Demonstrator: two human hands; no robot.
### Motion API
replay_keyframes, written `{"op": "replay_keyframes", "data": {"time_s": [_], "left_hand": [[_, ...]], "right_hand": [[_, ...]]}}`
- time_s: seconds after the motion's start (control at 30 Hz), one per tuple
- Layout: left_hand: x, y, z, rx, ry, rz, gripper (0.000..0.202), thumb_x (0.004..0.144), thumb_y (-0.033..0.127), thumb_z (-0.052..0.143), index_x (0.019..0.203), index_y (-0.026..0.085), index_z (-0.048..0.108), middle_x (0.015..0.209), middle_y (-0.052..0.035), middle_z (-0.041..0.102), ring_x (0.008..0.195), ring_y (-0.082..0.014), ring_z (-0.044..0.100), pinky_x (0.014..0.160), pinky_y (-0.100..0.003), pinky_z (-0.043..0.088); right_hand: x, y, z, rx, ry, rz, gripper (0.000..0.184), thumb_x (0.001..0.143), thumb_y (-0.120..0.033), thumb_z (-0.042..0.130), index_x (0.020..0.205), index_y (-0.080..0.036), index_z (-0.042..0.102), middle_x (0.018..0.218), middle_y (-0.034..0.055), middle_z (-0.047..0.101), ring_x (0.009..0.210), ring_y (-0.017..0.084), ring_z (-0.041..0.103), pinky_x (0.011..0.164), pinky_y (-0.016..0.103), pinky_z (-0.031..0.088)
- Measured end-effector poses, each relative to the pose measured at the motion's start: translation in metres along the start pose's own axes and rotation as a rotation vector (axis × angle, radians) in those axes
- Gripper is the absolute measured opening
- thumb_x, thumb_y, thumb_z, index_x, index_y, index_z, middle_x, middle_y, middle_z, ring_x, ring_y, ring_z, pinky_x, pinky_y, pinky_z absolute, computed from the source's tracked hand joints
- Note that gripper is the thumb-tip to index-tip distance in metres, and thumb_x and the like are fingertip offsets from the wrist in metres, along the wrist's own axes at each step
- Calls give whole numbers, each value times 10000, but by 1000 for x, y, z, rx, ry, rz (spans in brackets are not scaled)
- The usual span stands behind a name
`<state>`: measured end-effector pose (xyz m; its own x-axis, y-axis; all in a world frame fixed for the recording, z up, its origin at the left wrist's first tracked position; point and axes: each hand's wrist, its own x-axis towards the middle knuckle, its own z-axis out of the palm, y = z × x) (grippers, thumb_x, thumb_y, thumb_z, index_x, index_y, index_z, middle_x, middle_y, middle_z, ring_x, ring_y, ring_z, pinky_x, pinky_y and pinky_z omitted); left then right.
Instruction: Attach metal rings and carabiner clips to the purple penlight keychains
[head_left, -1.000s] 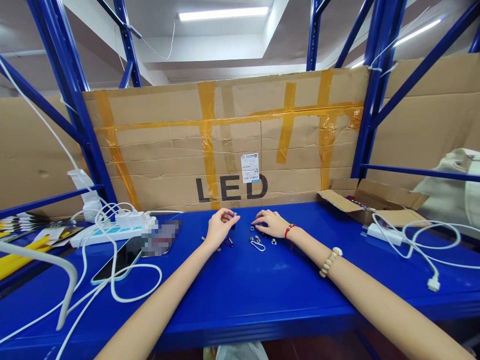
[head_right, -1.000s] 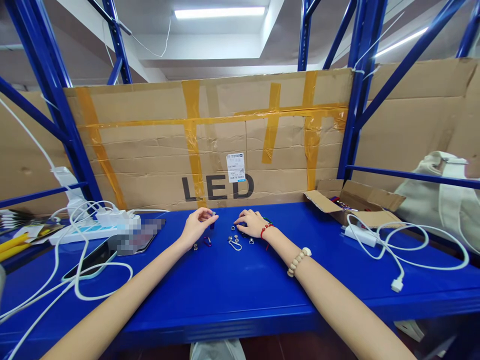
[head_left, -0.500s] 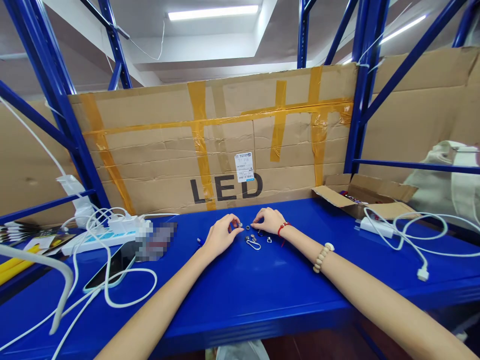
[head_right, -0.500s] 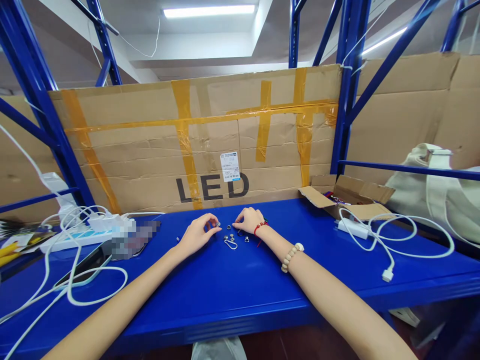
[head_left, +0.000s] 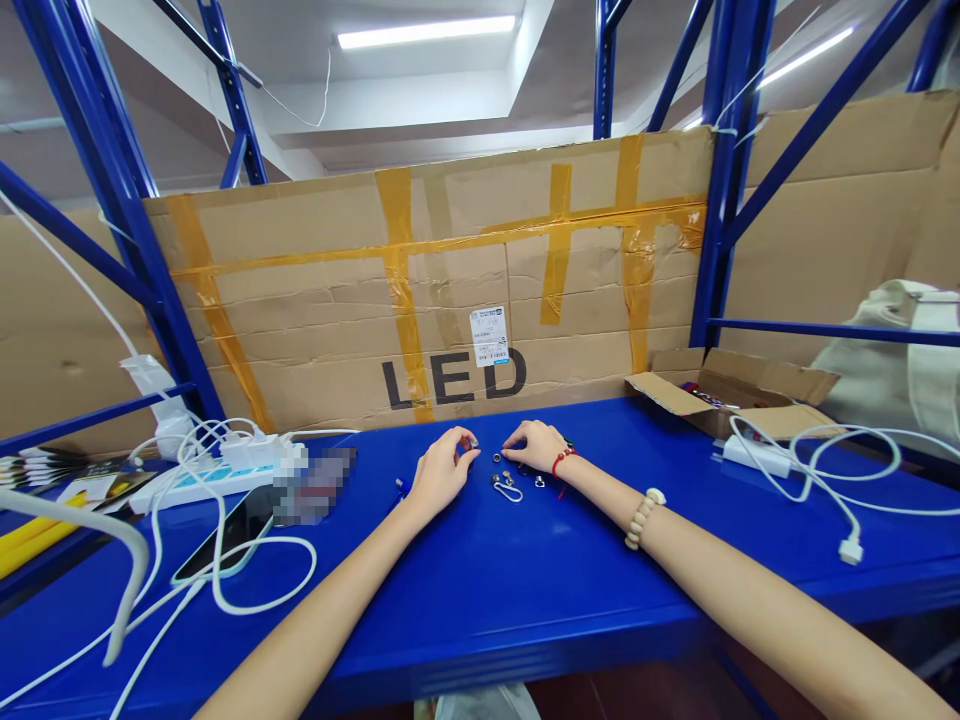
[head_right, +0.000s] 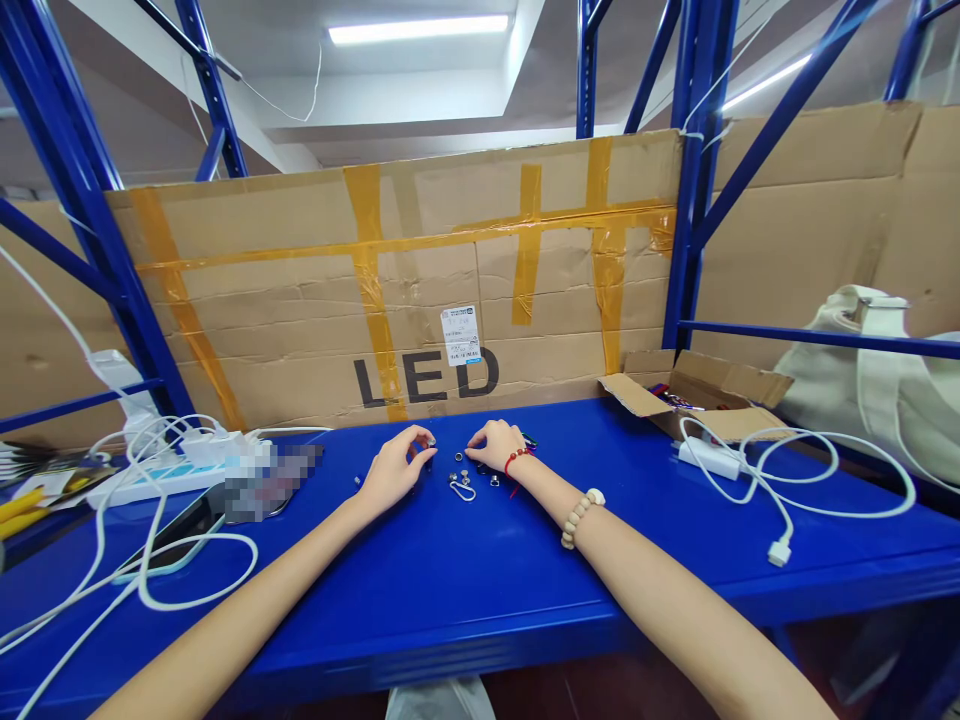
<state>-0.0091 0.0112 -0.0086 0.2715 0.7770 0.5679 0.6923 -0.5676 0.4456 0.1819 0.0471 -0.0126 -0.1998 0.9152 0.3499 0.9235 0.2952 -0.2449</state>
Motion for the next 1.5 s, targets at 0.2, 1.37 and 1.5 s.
{"op": "replay_keyframes", "data": {"time_s": [0.2,1.37,1.5], "left_hand": [[2,-2,0,13,44,-34,74,781,266,523,847,233,522,805,26,614,614,-121,556,578,-231,383],[16,-2,-24,-649,396,-340,415,550,476,696,756,148,546,664,2,578,507,-88,507,458,-185,378],[16,-2,-23,-645,379,-353,421,563,480,687,772,144,542,674,-7,574,515,-88,507,440,-175,373]], "right_hand": [[1,1,-1,50,-18,44,145,699,-346,630,785,-267,717,871,13,676,889,193,575,712,250,416],[1,3,-7,129,-170,12,153,689,-401,637,728,-277,717,737,-21,693,820,169,610,731,241,421],[0,3,-9,183,-210,29,170,681,-410,636,732,-269,718,721,-31,692,746,144,616,666,210,420]]}}
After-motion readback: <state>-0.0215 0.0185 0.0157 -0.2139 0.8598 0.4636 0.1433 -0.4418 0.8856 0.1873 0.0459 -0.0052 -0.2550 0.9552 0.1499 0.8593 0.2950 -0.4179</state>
